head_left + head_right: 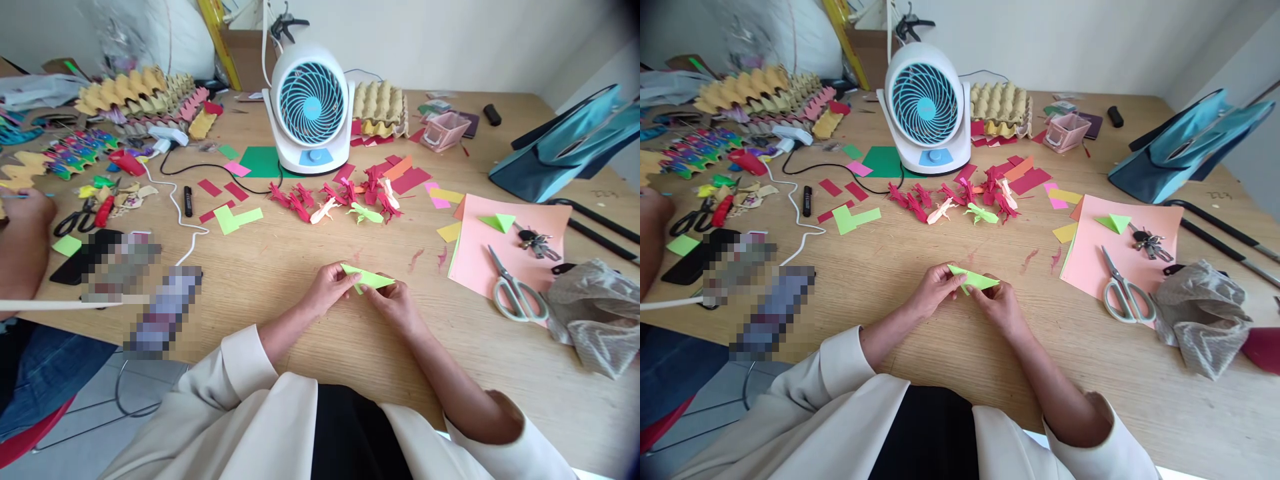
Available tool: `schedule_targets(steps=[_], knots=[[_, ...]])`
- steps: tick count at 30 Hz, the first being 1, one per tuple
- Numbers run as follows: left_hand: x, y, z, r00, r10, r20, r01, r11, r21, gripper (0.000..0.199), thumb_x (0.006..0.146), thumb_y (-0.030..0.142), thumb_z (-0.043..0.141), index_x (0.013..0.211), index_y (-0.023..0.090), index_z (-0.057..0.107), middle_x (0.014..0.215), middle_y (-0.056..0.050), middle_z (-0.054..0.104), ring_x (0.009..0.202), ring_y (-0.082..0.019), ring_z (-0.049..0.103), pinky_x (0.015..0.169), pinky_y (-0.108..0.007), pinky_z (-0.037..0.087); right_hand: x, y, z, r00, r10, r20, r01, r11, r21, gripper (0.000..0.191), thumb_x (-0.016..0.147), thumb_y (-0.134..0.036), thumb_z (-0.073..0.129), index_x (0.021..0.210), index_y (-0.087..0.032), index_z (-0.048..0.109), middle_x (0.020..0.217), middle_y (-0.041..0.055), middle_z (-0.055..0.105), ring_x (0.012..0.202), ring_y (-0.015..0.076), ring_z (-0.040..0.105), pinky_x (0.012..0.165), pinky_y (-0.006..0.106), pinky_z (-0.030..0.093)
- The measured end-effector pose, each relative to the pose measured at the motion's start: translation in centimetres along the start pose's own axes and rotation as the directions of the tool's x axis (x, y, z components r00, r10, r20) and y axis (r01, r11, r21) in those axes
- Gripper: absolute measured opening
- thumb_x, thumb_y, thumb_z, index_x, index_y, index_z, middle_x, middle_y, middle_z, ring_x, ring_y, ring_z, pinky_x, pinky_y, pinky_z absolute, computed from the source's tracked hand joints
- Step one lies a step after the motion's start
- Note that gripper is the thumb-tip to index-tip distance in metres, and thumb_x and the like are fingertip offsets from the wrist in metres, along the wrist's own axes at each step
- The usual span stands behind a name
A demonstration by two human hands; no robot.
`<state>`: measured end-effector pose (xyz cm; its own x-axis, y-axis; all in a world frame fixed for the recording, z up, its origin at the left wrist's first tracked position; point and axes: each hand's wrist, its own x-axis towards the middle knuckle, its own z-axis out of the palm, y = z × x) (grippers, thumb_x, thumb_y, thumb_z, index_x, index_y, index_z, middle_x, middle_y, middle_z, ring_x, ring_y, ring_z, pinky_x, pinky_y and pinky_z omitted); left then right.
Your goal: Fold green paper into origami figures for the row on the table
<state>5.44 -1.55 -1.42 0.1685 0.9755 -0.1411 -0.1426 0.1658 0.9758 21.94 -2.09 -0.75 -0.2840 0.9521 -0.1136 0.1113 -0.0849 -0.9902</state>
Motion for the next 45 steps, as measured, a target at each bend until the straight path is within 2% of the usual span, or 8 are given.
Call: schedule_targets(steps=[7,12,16,20,23,27,40,45], knots=[[0.0,0.7,-0.3,1.000,-0.009,0.027,0.008,0.999,0.038,0.034,0.077,0.047,0.071,0.072,0.016,0.058,0.064,0.003,0.055,0.054,-0.008,0.051,0.048,-0.019,0.043,0.2,0.2,-0.5,0.999,0.031,-0.036,-0.030,0.999,0.019,0.046,0.075,-0.062,0.068,0.070,-0.019,0.055,0.056,-0.0045,0.045,0.051,0.0095,0.033,0.049,0.024,0.024],[0.2,0.6,-0.5,1.000,-0.005,0.020,0.002,0.994,0.112,0.029,0.081,0.045,0.066,0.076,0.017,0.059,0.062,0.003,0.055,0.054,-0.011,0.053,0.049,-0.022,0.044,0.3,0.1,-1.1,0.999,-0.017,0.052,0.017,1.000,0.002,0.042,0.078,-0.057,0.069,0.071,-0.017,0.057,0.061,-0.0034,0.049,0.056,0.0097,0.039,0.053,0.023,0.029],[0.3,0.3,-0.3,0.997,0.079,0.028,-0.083,0.974,0.211,0.025,0.085,0.039,0.062,0.073,0.017,0.057,0.060,0.004,0.052,0.052,-0.009,0.050,0.050,-0.021,0.040,0.4,0.0,-1.6,0.997,0.018,0.074,-0.016,1.000,-0.022,0.039,0.077,-0.054,0.071,0.081,-0.016,0.064,0.066,-0.0009,0.059,0.060,0.0122,0.050,0.057,0.024,0.038],[0.4,0.0,0.1,0.984,0.172,0.045,-0.178,0.948,0.263,0.023,0.086,0.034,0.060,0.071,0.018,0.056,0.063,0.003,0.052,0.056,-0.009,0.046,0.054,-0.021,0.037,0.5,0.0,-2.5,0.995,0.057,0.085,-0.053,0.998,-0.039,0.039,0.079,-0.055,0.069,0.074,-0.016,0.067,0.065,0.0025,0.064,0.062,0.0148,0.056,0.063,0.027,0.044],[0.4,-0.3,0.4,0.973,0.225,0.052,-0.231,0.929,0.291,0.021,0.085,0.032,0.061,0.071,0.017,0.056,0.066,0.003,0.054,0.058,-0.009,0.046,0.056,-0.021,0.037,0.5,-0.1,-3.2,0.977,0.111,0.181,-0.103,0.993,-0.055,0.037,0.080,-0.052,0.071,0.074,-0.016,0.068,0.066,0.0033,0.066,0.065,0.0159,0.059,0.066,0.028,0.047],[0.3,-0.3,0.5,0.970,0.218,0.107,-0.240,0.923,0.299,0.019,0.084,0.031,0.062,0.073,0.017,0.058,0.066,0.004,0.056,0.057,-0.008,0.046,0.056,-0.020,0.037,0.3,-0.2,-3.6,0.942,0.159,0.294,-0.132,0.985,-0.110,0.031,0.081,-0.046,0.072,0.081,-0.015,0.071,0.076,0.0035,0.067,0.072,0.0163,0.062,0.069,0.028,0.050],[0.2,-0.4,-0.2,0.952,0.176,0.252,-0.252,0.916,0.312,0.019,0.084,0.032,0.064,0.075,0.016,0.061,0.070,0.002,0.059,0.062,-0.009,0.051,0.060,-0.020,0.040,0.3,-0.9,-3.7,0.897,0.190,0.398,-0.137,0.978,-0.159,0.042,0.079,-0.056,0.071,0.090,-0.016,0.076,0.081,0.0059,0.069,0.076,0.0194,0.063,0.070,0.031,0.054],[0.3,-0.4,-0.2,0.955,0.211,0.209,-0.275,0.895,0.350,0.019,0.085,0.031,0.063,0.075,0.015,0.061,0.072,0.001,0.061,0.062,-0.009,0.052,0.060,-0.020,0.040,0.1,-0.6,-3.0,0.925,0.178,0.336,-0.105,0.969,-0.224,0.038,0.083,-0.055,0.066,0.086,-0.017,0.072,0.081,0.0036,0.067,0.074,0.0176,0.059,0.069,0.029,0.052]])
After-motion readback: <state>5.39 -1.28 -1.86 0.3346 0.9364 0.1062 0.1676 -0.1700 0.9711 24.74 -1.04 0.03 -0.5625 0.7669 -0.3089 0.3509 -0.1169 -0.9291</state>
